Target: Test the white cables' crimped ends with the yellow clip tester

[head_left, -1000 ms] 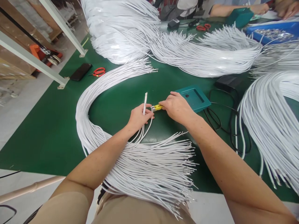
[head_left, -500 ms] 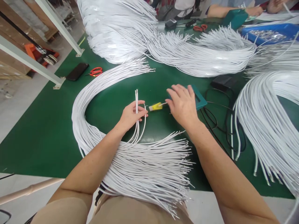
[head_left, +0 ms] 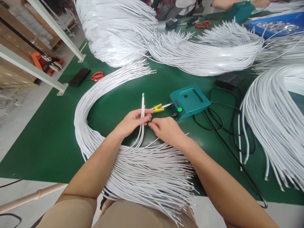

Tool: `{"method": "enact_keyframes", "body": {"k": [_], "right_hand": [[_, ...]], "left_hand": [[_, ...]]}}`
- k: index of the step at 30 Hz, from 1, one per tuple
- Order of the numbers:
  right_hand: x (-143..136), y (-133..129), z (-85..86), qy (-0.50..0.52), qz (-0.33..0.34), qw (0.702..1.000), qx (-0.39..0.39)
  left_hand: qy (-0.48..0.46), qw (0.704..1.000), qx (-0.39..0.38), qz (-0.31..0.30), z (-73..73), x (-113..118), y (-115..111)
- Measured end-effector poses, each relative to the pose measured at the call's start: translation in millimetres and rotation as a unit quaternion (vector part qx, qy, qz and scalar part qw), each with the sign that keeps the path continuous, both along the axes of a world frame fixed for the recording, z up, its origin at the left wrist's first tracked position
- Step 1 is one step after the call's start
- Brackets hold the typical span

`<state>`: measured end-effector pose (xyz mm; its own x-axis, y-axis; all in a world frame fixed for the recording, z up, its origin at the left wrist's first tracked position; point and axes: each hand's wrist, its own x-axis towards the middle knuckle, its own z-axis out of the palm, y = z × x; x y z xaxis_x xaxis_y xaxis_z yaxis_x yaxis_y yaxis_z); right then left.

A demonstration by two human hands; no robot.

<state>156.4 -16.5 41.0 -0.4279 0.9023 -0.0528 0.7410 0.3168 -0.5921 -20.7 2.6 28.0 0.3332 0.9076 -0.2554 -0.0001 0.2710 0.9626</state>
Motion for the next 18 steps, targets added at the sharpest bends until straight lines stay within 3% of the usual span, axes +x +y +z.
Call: {"method": "enact_keyframes", "body": {"k": [3, 6, 11, 14, 18], "right_hand": [[7, 9, 5.8, 0.175, -0.115, 0.978, -0.027], [6, 13, 4.3, 0.257, -0.168, 0.950, -0.051], [3, 15, -6.1, 0.355, -0.165, 0.916, -0.090], [3, 15, -4.8, 0.410, -0.175, 0.884, -0.140], [4, 15, -0.4, 0.458, -0.171, 0.852, -0.188]], "left_hand": [[0.029, 0.999, 0.030, -0.034, -1.4, 3, -2], [0.075, 0.994, 0.064, -0.043, -2.8, 9, -6], [0.081, 0.995, 0.041, -0.029, -2.8, 15, -10], [0.027, 0.999, 0.020, 0.010, -3.5, 14, -9], [-0.011, 0.997, 0.048, 0.062, -5.5, 15, -8]]}}
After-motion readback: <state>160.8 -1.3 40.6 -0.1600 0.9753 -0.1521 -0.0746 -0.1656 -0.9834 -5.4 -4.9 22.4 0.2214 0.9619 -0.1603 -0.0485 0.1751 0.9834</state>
